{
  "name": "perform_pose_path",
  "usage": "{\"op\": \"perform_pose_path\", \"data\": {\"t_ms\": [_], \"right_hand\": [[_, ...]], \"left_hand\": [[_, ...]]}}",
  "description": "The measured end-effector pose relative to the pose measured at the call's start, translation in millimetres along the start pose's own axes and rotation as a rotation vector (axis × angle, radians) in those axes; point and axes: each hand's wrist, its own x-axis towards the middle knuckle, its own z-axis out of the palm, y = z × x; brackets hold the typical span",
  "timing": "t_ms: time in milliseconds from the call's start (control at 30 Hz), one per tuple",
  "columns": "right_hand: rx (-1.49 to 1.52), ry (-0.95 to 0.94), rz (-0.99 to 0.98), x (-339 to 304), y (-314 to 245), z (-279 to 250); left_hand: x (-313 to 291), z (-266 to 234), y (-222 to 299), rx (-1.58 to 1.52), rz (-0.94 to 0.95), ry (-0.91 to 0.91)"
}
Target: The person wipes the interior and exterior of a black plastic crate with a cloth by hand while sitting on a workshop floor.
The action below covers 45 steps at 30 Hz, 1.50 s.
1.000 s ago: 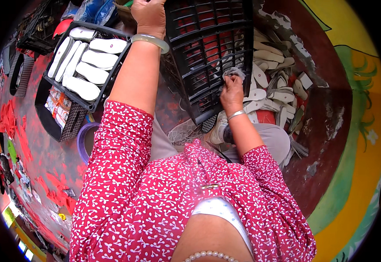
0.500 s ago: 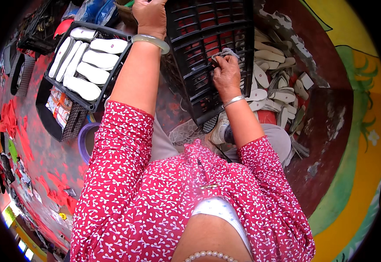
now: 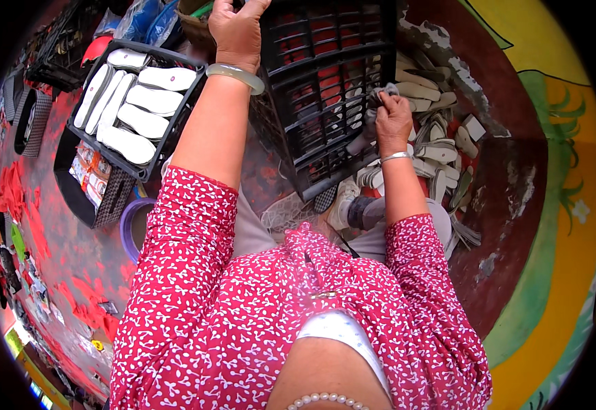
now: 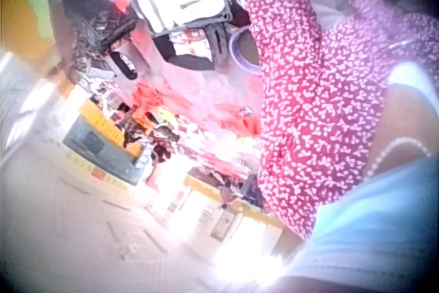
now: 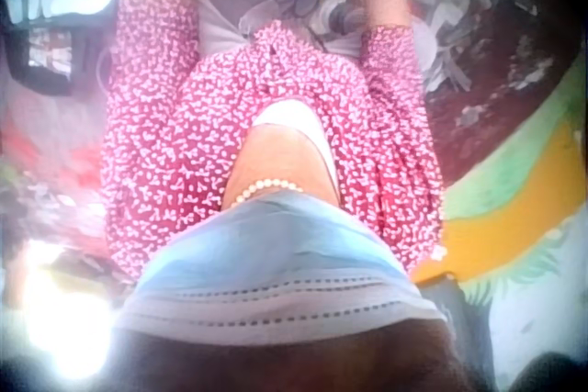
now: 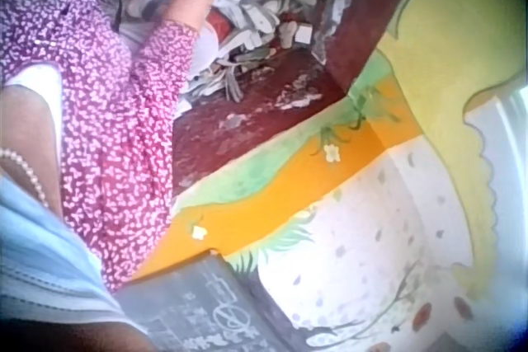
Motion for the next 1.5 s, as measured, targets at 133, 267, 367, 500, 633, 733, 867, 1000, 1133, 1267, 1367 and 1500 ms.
{"op": "perform_pose_path", "data": {"t_ms": [133,267,367,500,633,733,867,1000,1133,1267,1367,1500], "right_hand": [[0.103,-0.142,-0.091,6.6,-23.7,6.9],[-0.090,-0.159,-0.042,3.9,-44.8,15.4],[0.149,-0.201,0.070,-9.3,-54.9,22.3],[0.217,-0.199,0.059,-17.3,-40.5,17.2],[0.014,-0.074,0.093,2.7,14.1,1.3],[0.028,-0.001,0.070,24.0,21.2,-0.9],[-0.070,-0.043,0.006,18.1,16.0,19.8],[-0.041,-0.188,0.099,21.9,-2.7,17.9],[0.160,-0.131,0.152,2.0,-16.5,12.2],[0.526,-0.021,0.290,-48.3,-39.2,39.5],[0.492,-0.083,0.128,-69.2,-89.1,35.6],[0.721,-0.296,-0.027,-88.3,-115.3,24.3]], "left_hand": [[3.3,-2.6,-4.7,-0.026,0.015,-0.029],[3.2,-2.5,-5.8,0.025,0.024,0.002],[4.9,-7.2,-8.9,0.052,0.053,0.007],[1.3,-3.2,-0.2,0.113,0.045,0.001],[0.4,-2.0,-0.6,0.045,0.038,-0.009],[2.8,-4.7,-2.1,0.018,0.015,-0.008],[2.6,-1.9,-4.3,0.011,0.029,-0.025],[8.3,-2.2,-9.1,-0.009,0.022,-0.016],[8.5,-9.2,-6.6,0.102,0.043,0.023],[9.9,-3.0,-11.1,-0.104,-0.062,0.039],[13.2,-10.5,-14.9,-0.014,-0.028,0.075],[12.6,-10.4,-13.8,-0.012,-0.022,0.072]]}}
